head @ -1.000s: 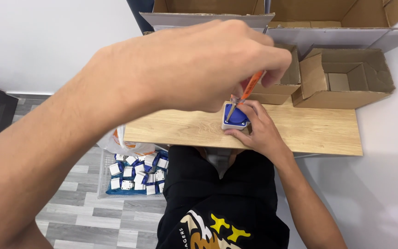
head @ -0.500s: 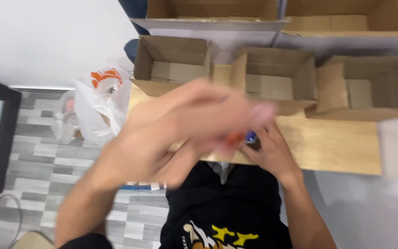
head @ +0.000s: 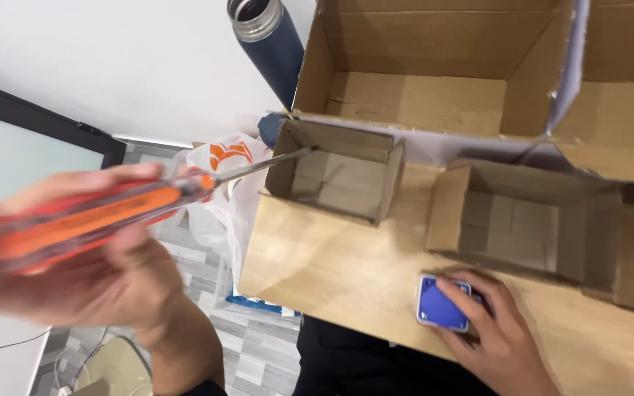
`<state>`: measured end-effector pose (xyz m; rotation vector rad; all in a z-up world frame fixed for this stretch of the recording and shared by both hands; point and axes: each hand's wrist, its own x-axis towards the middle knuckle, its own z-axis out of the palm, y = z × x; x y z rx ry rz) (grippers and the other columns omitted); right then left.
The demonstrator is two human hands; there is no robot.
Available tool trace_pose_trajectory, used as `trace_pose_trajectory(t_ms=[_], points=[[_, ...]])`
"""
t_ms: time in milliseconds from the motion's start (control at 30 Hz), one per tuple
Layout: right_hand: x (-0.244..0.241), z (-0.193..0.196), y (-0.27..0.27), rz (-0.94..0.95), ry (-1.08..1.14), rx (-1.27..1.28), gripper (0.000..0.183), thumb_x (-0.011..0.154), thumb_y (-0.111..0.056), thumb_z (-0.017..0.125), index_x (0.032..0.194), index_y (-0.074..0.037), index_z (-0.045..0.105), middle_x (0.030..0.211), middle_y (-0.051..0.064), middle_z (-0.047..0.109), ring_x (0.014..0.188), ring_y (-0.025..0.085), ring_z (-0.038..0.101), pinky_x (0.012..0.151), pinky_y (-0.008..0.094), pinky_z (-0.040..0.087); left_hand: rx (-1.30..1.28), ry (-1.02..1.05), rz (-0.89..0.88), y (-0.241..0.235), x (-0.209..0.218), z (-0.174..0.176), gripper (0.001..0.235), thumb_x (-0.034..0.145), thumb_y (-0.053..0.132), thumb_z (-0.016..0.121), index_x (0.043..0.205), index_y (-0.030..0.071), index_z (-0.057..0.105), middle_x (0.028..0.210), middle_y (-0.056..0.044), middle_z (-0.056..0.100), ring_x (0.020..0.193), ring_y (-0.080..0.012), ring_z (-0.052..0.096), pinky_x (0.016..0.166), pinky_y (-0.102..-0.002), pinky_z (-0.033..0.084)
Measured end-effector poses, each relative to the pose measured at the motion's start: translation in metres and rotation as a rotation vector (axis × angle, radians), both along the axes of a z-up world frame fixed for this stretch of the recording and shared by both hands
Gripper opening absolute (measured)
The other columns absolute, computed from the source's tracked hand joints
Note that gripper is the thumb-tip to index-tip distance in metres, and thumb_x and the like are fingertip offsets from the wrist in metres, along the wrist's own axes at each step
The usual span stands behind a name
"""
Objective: Assembling electrical components using a screwdriver and organizing them into cardboard boxes.
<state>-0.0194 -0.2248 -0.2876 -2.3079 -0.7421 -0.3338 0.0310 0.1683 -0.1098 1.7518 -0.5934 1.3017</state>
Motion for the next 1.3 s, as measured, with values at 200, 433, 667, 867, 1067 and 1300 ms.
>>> trace_pose_trajectory(t_ms=[200,433,667,867,1067,1300], points=[[-0.002,-0.006,-0.005,0.027,0.068,0.019,0.076,0.081,-0.023,0.094,0.149,-0.019,0.061,0.149,0.017,0.063,0.126,0.033,0.068,0.103,0.043,0.059,0.239,0.119,0.031,0.014,0.031,-0.045,0.063,0.107,-0.010,0.072,0.159,0.010,0.041,0.132,-0.028,0.051,0.115,-0.0428,0.067,0.097,-0.061,0.075],[-0.006,-0.016,-0.008,0.014,0.119,-0.018,0.081,0.079,-0.024,0.094,0.151,-0.023,0.059,0.153,0.017,0.061,0.126,0.034,0.068,0.102,0.045,0.060,0.257,0.206,0.101,0.020,0.042,-0.075,0.067,0.103,0.002,0.084,0.157,0.016,0.045,0.128,-0.025,0.055,0.111,-0.0361,0.074,0.094,-0.047,0.074],[0.003,-0.003,-0.001,0.057,0.061,0.033,0.067,0.086,-0.023,0.090,0.147,-0.013,0.064,0.145,0.018,0.064,0.128,0.032,0.069,0.111,0.043,0.057,0.278,0.191,0.117,0.023,0.024,-0.071,0.066,0.102,0.007,0.088,0.154,0.015,0.048,0.127,-0.024,0.064,0.115,-0.0316,0.075,0.099,-0.043,0.072],[-0.007,0.018,0.010,-0.026,0.221,0.065,0.071,0.080,-0.032,0.093,0.144,-0.017,0.066,0.143,0.011,0.062,0.132,0.027,0.066,0.100,0.040,0.069,0.114,-0.072,0.046,0.012,-0.012,-0.031,0.060,0.096,0.007,0.078,0.142,0.015,0.041,0.119,-0.023,0.058,0.108,-0.0322,0.071,0.099,-0.052,0.071],[-0.020,0.032,0.012,-0.018,-0.061,0.292,0.064,0.086,-0.024,0.092,0.139,-0.002,0.064,0.139,0.020,0.071,0.131,0.035,0.070,0.121,0.046,0.056,-0.169,-0.034,0.214,-0.013,-0.082,-0.041,0.058,0.097,0.033,0.075,0.136,0.017,0.035,0.112,-0.016,0.054,0.098,-0.0220,0.064,0.082,-0.046,0.072],[-0.062,0.037,0.036,-0.084,-0.130,0.576,0.038,0.099,-0.015,0.077,0.128,0.001,0.061,0.129,0.024,0.074,0.128,0.039,0.073,0.120,0.049,0.060,-0.445,0.223,0.025,-0.060,-0.146,-0.086,0.060,0.096,0.043,0.079,0.132,0.024,0.035,0.104,-0.015,0.061,0.081,-0.0235,0.069,0.077,-0.043,0.073]])
